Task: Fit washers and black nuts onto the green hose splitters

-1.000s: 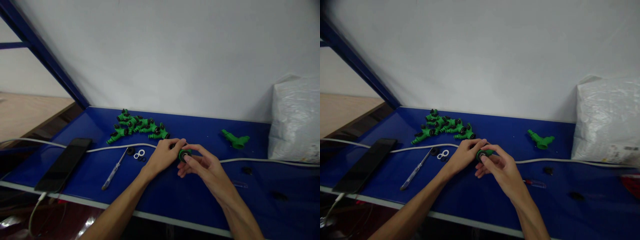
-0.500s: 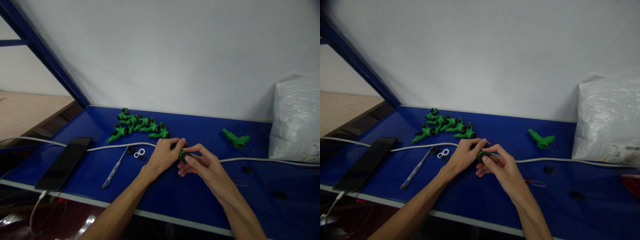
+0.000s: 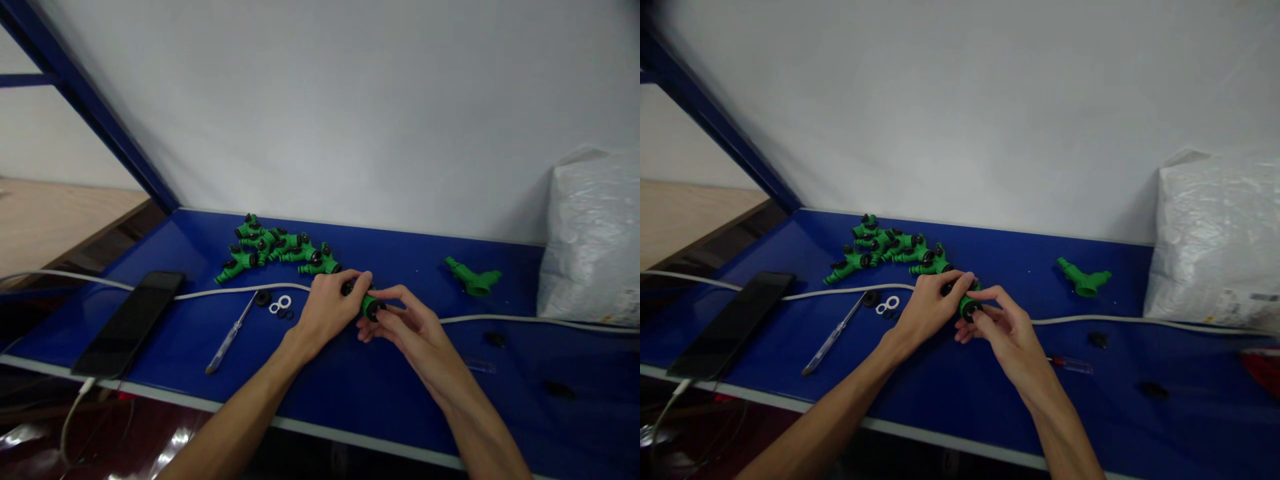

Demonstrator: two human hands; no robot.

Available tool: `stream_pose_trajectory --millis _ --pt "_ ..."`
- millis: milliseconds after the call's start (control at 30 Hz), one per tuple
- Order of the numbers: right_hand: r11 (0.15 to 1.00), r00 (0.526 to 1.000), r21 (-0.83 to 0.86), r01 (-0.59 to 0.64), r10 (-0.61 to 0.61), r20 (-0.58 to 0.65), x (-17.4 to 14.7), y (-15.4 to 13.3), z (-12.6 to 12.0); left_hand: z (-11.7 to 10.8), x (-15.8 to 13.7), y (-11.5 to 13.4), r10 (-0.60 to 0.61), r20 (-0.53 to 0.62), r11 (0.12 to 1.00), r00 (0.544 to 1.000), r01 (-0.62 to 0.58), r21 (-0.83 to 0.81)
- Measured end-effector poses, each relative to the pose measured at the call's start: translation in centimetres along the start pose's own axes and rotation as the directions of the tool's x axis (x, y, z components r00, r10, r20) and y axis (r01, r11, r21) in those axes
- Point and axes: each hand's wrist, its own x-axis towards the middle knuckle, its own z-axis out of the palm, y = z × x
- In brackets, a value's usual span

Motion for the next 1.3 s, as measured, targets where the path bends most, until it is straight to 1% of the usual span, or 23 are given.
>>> stream_pose_trajectory --millis 233,433,633,700,767,800,867,900,967,1067,1200,1300 --pt "0.999 1.0 -0.036 0.019 -0.02 -0.012 0.0 -0.1 0.1 0.0 -0.1 0.2 0.021 -0.054 0.998 0.998 -0.018 0.057" --pt "0.999 1.0 -0.043 0.023 -0.023 -0.007 0.0 -0.1 0.1 0.0 -0.1 0.3 -0.012 -0.06 1.0 0.998 0.013 0.02" --pt "0.998 1.0 -0.06 0.031 -0.031 -0.002 0.0 -0.1 0.0 0.0 -0.2 0.1 -0.009 -0.053 1.0 0.999 0.009 -0.003" --pt "0.994 0.999 -0.096 0.043 -0.046 -0.02 0.1 0.0 0.1 0.0 -0.2 -0.1 -0.015 -0.06 0.999 0.998 0.012 -0.04" --pt "0.987 0.993 -0.137 0.083 -0.093 -0.067 0.2 0.2 0.2 0.0 -0.1 -0.4 -0.053 -0.063 0.986 0.997 0.042 -0.163" --pt "0.983 0.988 -0.148 0.107 -0.122 -0.097 0.3 0.4 0.2 0.0 0.1 -0.5 -0.09 -0.048 0.963 0.995 0.074 -0.258" --pt "0.979 0.975 -0.144 0.145 -0.167 -0.149 0.5 0.8 0.1 -0.1 0.4 -0.9 -0.172 0.022 0.87 0.985 0.162 -0.466" --pt "0.979 0.972 -0.131 0.153 -0.173 -0.157 0.6 0.9 0.1 -0.2 0.7 -1.1 -0.204 0.061 0.811 0.977 0.203 -0.549" --pt "0.983 0.977 -0.111 0.147 -0.162 -0.14 0.7 1.2 0.0 -0.3 1.1 -1.3 -0.242 0.105 0.709 0.965 0.25 -0.659" --pt "0.989 0.986 -0.11 0.104 -0.117 -0.122 0.8 1.3 0.0 -0.4 1.5 -1.6 -0.269 0.122 0.603 0.955 0.266 -0.752" --pt "0.99 0.98 -0.118 0.079 -0.098 -0.171 0.9 1.3 -0.1 -0.4 1.6 -1.7 -0.275 0.174 0.449 0.946 0.286 -0.847" --pt "0.988 0.97 -0.123 0.09 -0.115 -0.213 1.1 1.5 -0.2 -0.3 1.6 -1.7 -0.252 0.187 0.375 0.949 0.274 -0.885"
